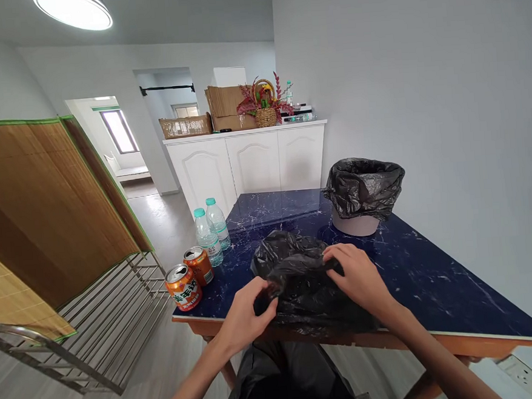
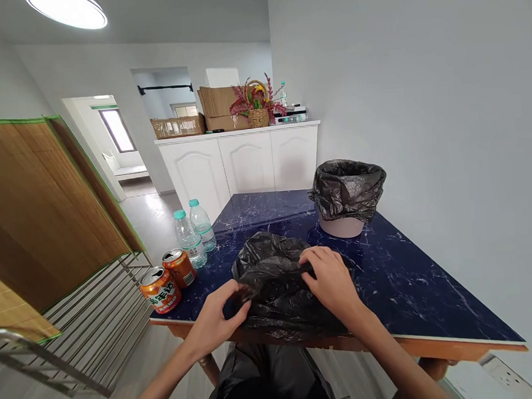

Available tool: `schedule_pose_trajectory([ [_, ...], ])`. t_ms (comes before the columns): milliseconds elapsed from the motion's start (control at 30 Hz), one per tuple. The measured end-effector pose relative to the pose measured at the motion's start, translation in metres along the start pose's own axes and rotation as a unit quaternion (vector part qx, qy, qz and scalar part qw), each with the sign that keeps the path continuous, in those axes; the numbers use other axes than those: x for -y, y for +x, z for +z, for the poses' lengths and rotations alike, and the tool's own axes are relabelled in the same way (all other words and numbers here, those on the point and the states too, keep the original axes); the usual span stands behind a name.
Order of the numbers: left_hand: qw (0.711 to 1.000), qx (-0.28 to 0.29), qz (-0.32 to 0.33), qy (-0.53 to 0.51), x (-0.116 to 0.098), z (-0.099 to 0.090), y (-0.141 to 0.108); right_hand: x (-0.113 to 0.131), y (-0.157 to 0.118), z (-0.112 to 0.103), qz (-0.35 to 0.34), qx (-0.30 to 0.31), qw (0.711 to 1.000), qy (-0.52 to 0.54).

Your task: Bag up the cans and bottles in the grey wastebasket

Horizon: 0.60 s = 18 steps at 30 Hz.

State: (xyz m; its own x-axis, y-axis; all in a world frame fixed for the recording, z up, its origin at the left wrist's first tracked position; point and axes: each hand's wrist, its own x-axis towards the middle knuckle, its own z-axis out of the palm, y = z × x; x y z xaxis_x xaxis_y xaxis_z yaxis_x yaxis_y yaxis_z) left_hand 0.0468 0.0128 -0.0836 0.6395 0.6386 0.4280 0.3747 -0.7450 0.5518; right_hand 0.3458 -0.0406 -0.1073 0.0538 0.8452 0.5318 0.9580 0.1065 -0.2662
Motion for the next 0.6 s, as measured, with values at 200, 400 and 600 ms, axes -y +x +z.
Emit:
schedule_pose_trajectory([
  [200,0.959,0.191,0.202,-0.046,-0.054,-0.019,-0.021,-0.016,-0.060,-0.016,0.022,0.005,0.997,0.068],
  [400,0.986,0.037,0.149,-0.070,-0.024,-0.020,0.021,-0.040,-0.090,-0.012,0.078,0.121,0.984,0.105],
  [600,0.977,0.145,0.135,0.085,0.038,0.001,0.091,-0.058,-0.085,-0.018,0.073,0.171,0.979,0.085],
])
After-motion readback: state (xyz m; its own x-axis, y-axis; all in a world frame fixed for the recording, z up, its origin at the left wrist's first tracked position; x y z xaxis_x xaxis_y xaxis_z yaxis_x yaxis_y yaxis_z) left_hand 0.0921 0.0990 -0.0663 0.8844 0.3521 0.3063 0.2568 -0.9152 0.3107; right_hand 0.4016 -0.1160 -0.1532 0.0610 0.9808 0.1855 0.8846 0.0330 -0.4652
